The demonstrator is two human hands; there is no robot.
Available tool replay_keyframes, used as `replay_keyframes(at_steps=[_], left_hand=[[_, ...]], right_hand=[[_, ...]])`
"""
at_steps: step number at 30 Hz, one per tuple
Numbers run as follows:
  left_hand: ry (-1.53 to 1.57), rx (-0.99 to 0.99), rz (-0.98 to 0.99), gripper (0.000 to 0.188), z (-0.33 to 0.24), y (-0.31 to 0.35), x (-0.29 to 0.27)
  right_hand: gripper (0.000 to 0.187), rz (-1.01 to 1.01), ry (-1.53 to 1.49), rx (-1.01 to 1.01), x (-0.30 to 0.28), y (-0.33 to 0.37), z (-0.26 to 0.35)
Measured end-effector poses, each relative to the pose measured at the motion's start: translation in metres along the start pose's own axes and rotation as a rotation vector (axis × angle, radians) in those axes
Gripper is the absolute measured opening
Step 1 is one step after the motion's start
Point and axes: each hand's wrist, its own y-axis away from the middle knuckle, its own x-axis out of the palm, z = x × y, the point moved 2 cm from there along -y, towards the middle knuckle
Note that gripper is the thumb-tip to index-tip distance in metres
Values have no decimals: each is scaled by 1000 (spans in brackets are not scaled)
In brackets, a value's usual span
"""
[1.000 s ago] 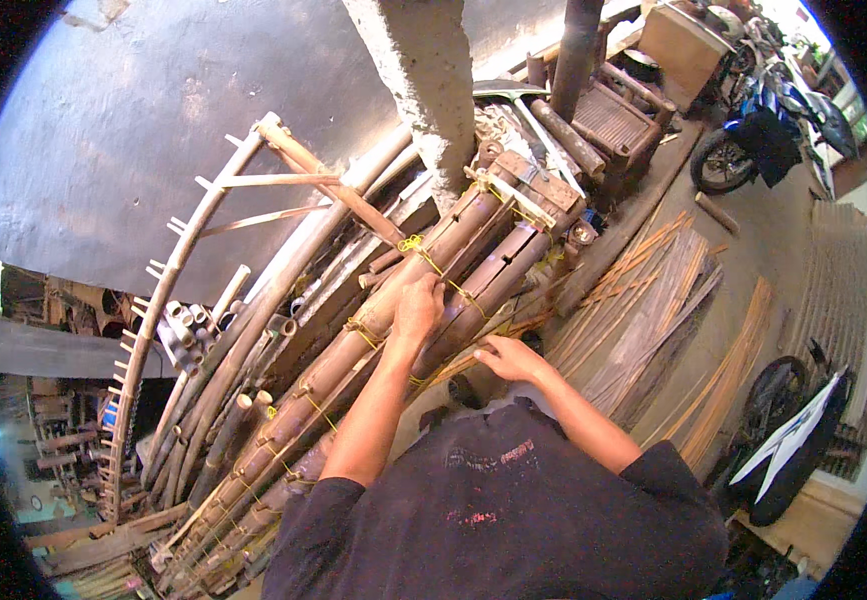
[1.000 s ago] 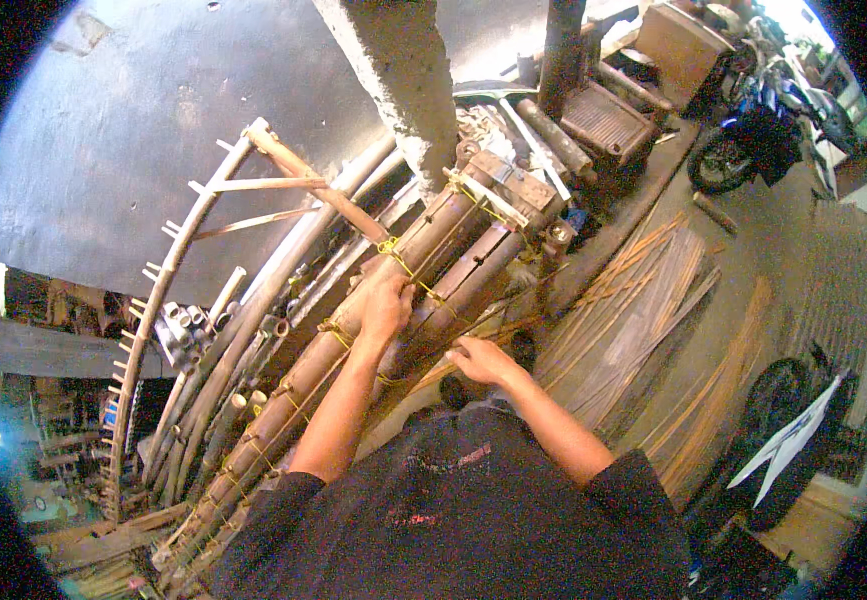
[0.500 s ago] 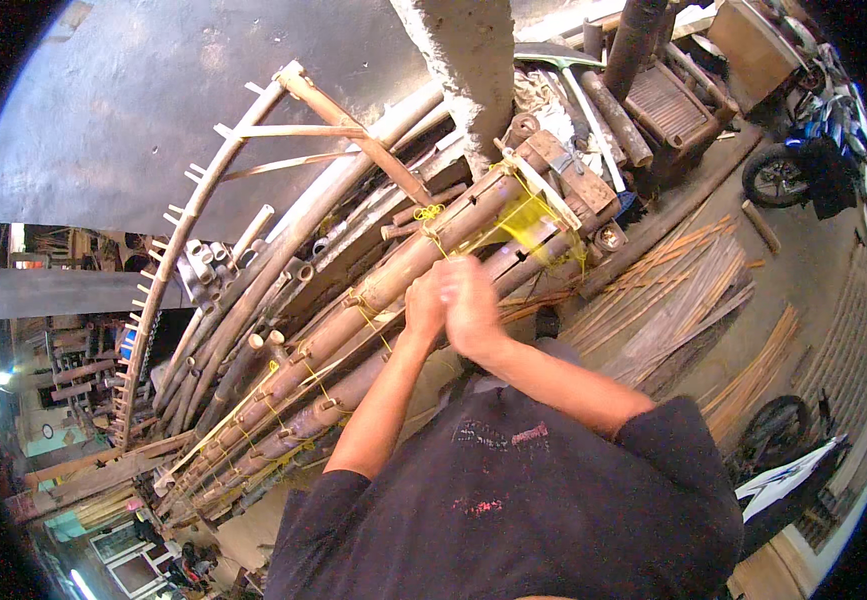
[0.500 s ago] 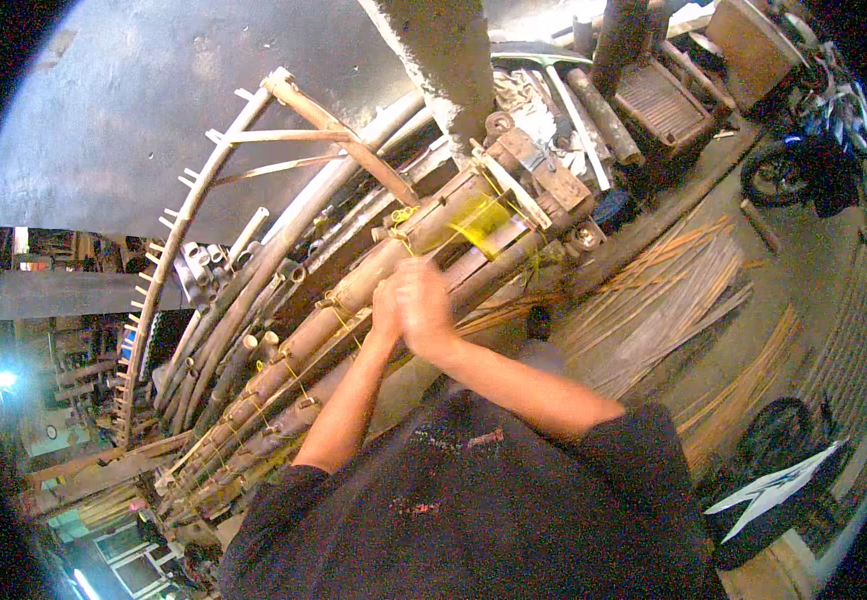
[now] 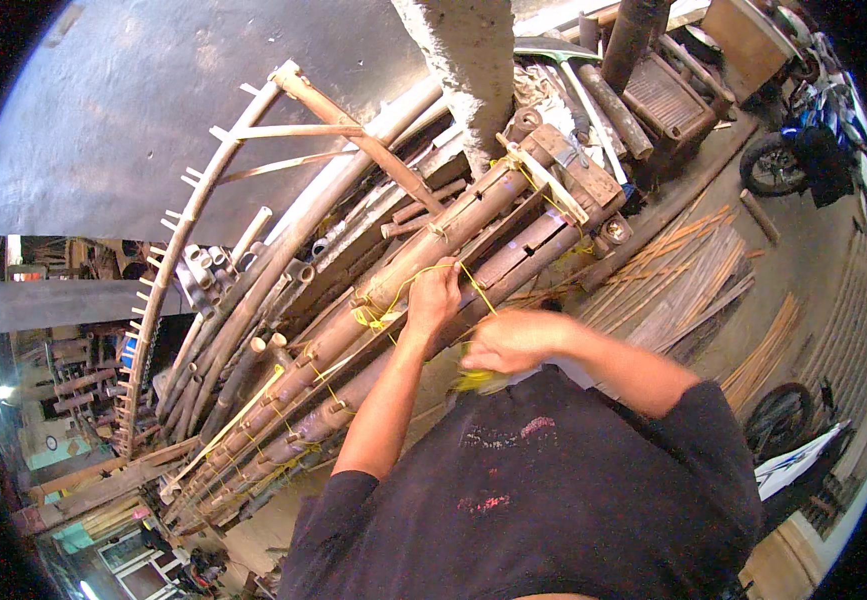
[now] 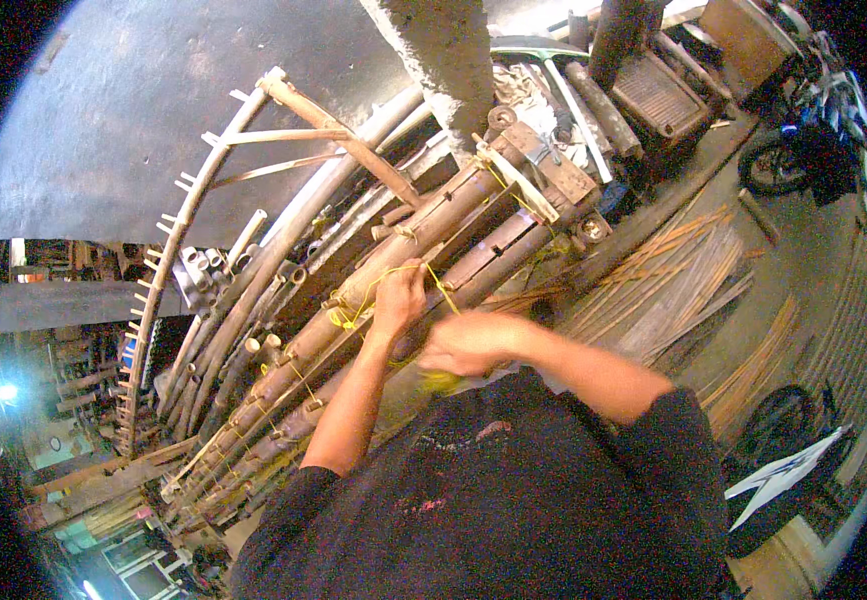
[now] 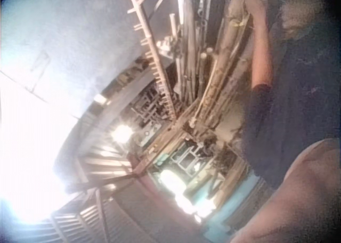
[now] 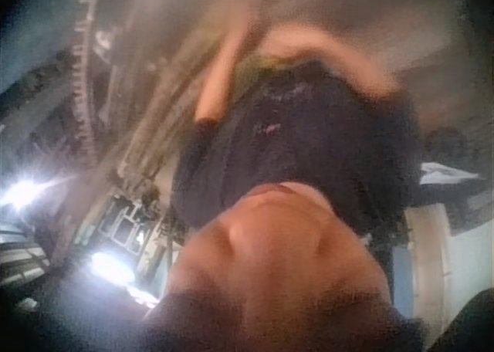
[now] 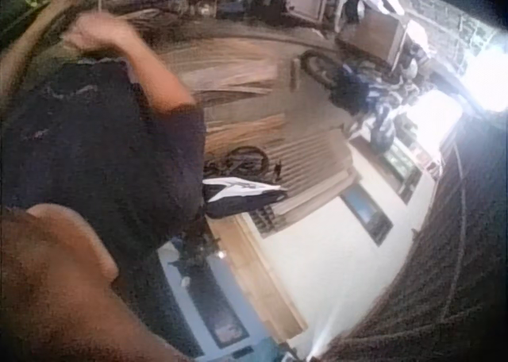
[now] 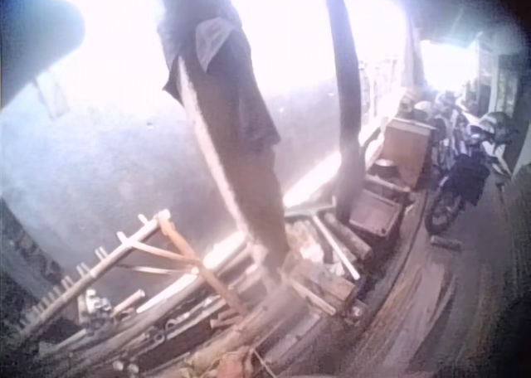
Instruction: The person sits on the floor and gathers thin wooden strips, then ties them to a curved bamboo frame using yellow string. The person repeatedly wraps and knots the string to secure the strips in place.
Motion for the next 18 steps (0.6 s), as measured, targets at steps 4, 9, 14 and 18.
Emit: replay_keyframes(at_steps=[4, 9, 14, 18], left_hand=[[136, 51, -81, 26, -22, -12, -7], [539, -184, -146, 27, -4, -125, -39], [-277, -92, 97, 32, 69, -154, 14], [-559, -209, 306, 38, -59, -162, -23]], right_hand=[[39, -514, 30, -31, 83, -9, -101], [41, -576, 198, -123, 92, -1, -94], [20, -617, -211, -27, 65, 34, -82], [28, -888, -422, 258, 70, 76, -167]])
